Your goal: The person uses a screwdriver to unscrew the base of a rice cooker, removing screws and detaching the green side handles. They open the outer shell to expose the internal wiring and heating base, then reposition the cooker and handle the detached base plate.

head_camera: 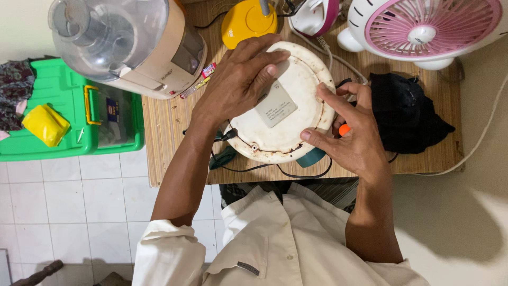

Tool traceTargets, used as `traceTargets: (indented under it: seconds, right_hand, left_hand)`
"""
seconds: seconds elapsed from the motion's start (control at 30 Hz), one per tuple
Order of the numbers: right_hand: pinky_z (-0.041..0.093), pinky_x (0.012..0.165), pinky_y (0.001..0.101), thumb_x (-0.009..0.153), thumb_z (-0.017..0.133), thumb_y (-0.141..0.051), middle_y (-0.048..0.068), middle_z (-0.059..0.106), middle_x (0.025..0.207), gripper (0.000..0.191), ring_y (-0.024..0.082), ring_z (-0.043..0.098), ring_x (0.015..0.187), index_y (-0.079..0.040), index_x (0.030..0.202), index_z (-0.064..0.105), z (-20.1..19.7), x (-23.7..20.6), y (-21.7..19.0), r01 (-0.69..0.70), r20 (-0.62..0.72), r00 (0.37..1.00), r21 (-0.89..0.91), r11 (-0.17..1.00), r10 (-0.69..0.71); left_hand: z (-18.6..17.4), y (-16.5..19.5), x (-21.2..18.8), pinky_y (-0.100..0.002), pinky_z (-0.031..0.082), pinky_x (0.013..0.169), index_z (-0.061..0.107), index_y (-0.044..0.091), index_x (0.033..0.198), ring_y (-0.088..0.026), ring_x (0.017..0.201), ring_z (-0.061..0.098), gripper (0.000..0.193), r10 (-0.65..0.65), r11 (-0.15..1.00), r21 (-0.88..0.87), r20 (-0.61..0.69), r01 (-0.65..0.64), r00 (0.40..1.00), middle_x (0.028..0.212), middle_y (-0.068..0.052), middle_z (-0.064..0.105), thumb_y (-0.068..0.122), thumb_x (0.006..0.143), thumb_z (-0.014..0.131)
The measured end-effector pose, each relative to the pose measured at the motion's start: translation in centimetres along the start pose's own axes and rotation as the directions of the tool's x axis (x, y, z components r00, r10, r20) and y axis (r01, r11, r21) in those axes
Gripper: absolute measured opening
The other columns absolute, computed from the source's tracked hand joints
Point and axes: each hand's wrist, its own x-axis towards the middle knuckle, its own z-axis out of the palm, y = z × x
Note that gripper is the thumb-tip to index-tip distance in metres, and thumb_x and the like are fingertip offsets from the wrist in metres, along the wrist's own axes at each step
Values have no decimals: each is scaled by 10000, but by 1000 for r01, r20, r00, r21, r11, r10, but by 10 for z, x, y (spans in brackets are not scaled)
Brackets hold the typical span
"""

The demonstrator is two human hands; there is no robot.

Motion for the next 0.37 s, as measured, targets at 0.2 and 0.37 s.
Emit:
traceTargets:
  seconds: [0.2, 0.37]
  right_hand:
    - [532, 692, 267, 712, 969, -184, 127, 450, 1345, 771, 171, 523, 922, -77, 1410, 659, -3, 1, 0, 63, -14, 998, -123, 990, -66]
    - [542, 750, 279, 739, 963, -175, 140, 439, 1384, 803, 177, 548, 998, -71, 1463, 632, -6, 1, 4, 102, 0, 995, -162, 981, -104]
  left_hand:
    - [1, -9, 3, -467, 430, 1160, 681, 116, 1362, -327, 1405, 541, 337, 19, 1000, -24, -5, -20, 1000, 1527, -119, 571, 276, 1091, 559]
    - [1, -8, 3, -418, 496, 1099, 499, 88, 1477, -322, 1353, 573, 684, -203, 965, -173, -13, 198, 979, 1495, -168, 545, 425, 948, 771]
